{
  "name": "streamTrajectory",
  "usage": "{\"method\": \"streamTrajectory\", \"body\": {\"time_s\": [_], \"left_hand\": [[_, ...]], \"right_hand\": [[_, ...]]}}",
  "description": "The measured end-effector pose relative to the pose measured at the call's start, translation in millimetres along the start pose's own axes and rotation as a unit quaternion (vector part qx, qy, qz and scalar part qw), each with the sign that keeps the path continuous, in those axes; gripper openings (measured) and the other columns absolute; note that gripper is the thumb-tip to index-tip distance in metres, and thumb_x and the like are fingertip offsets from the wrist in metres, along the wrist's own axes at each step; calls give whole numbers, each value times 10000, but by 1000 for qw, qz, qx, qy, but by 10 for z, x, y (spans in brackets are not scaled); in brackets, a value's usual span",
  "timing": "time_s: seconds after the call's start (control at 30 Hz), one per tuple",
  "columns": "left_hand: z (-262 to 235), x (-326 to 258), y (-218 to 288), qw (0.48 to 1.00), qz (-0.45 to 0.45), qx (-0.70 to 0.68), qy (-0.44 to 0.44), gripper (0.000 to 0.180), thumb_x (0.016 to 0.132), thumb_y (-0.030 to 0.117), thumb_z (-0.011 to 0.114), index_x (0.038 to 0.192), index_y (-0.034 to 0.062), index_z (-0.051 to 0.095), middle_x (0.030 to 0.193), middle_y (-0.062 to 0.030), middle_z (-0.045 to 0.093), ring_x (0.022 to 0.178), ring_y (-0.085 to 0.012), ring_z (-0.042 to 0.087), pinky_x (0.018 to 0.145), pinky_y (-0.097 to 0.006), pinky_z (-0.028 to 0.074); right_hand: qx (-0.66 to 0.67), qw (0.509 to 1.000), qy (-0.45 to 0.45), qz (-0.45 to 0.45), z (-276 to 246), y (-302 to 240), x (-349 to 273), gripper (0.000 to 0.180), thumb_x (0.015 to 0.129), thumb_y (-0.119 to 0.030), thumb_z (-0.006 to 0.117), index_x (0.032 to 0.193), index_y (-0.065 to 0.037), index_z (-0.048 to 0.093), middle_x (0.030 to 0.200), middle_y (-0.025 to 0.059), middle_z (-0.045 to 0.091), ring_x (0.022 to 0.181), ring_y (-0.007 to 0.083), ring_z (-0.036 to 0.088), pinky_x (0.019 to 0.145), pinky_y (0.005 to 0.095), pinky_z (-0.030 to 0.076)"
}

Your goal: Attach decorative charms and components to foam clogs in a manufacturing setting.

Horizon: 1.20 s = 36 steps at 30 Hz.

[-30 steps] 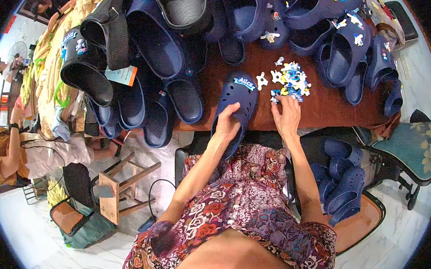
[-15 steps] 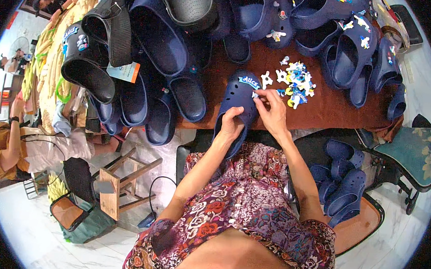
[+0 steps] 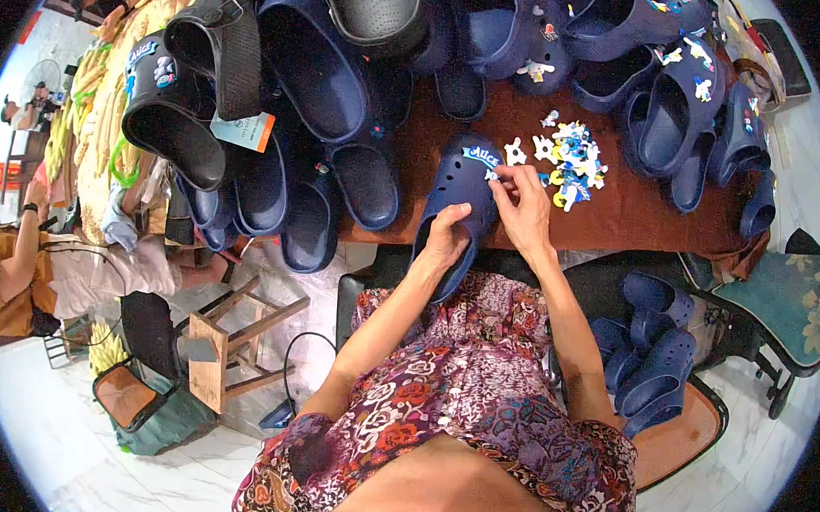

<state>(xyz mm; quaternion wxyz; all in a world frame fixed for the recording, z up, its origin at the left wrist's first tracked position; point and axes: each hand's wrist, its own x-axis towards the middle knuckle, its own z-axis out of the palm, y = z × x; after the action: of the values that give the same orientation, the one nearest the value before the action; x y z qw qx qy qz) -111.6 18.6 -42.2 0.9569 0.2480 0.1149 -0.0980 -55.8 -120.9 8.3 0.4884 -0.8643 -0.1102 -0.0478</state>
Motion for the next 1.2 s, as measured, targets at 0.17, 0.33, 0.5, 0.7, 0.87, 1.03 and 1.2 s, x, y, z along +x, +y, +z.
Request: {"method": "streamTrajectory", "body": {"time_s": [0.17, 0.33, 0.5, 0.7, 0.87, 1.03, 1.2], "left_hand": [[48, -16, -13, 999, 3, 2, 33, 491, 845, 188, 663, 1277, -2, 529, 1218, -104, 603, 1144, -230, 573, 1034, -395, 433], [28, -13, -24, 999, 16, -14, 33, 502, 853, 159, 678, 1305, 23, 505, 1232, -82, 587, 1150, -217, 563, 1042, -402, 428], [44, -13, -12, 999, 9, -22, 37, 524, 853, 151, 686, 1322, 28, 486, 1241, -78, 577, 1155, -218, 558, 1053, -403, 422], [21, -19, -9, 999, -2, -25, 46, 560, 835, 154, 707, 1324, 14, 471, 1243, -82, 568, 1146, -224, 557, 1048, -396, 422], [22, -11, -14, 999, 4, -21, 31, 540, 838, 159, 707, 1303, -4, 486, 1213, -82, 581, 1127, -222, 564, 1012, -389, 446], [-58, 21, -68, 999, -1, 12, 38, 556, 822, 210, 681, 1301, -1, 491, 1222, -88, 594, 1144, -236, 570, 1035, -407, 429], [-56, 27, -81, 999, -4, 14, 44, 541, 823, 207, 678, 1285, -7, 497, 1211, -91, 605, 1117, -241, 587, 1030, -415, 439]], "right_hand": [[-21, 998, -17, -65, 40, -122, 87, 169, 852, -118, 689, 1005, -51, 667, 931, 106, 606, 845, 272, 638, 739, 377, 509], [-78, 988, -28, -131, 142, -142, 234, 179, 847, -129, 699, 1008, -52, 686, 899, 111, 622, 828, 267, 649, 731, 370, 513], [-67, 991, -75, -84, 162, -212, 346, 179, 848, -136, 693, 1007, -52, 692, 900, 111, 625, 845, 278, 647, 735, 376, 506], [-121, 974, -140, -133, 82, -264, 438, 198, 887, -208, 659, 1017, -66, 710, 916, 116, 623, 876, 313, 640, 756, 399, 500], [-105, 978, -132, -123, 100, -235, 472, 193, 896, -236, 647, 981, -85, 731, 909, 117, 622, 873, 325, 637, 760, 416, 493], [-107, 979, -160, -72, 80, -280, 574, 153, 850, -236, 685, 924, -119, 747, 871, 110, 623, 820, 318, 646, 730, 424, 506], [-124, 969, -209, -33, 96, -227, 739, 156, 800, -251, 717, 910, -147, 756, 877, 96, 674, 816, 298, 668, 742, 410, 518]]}}
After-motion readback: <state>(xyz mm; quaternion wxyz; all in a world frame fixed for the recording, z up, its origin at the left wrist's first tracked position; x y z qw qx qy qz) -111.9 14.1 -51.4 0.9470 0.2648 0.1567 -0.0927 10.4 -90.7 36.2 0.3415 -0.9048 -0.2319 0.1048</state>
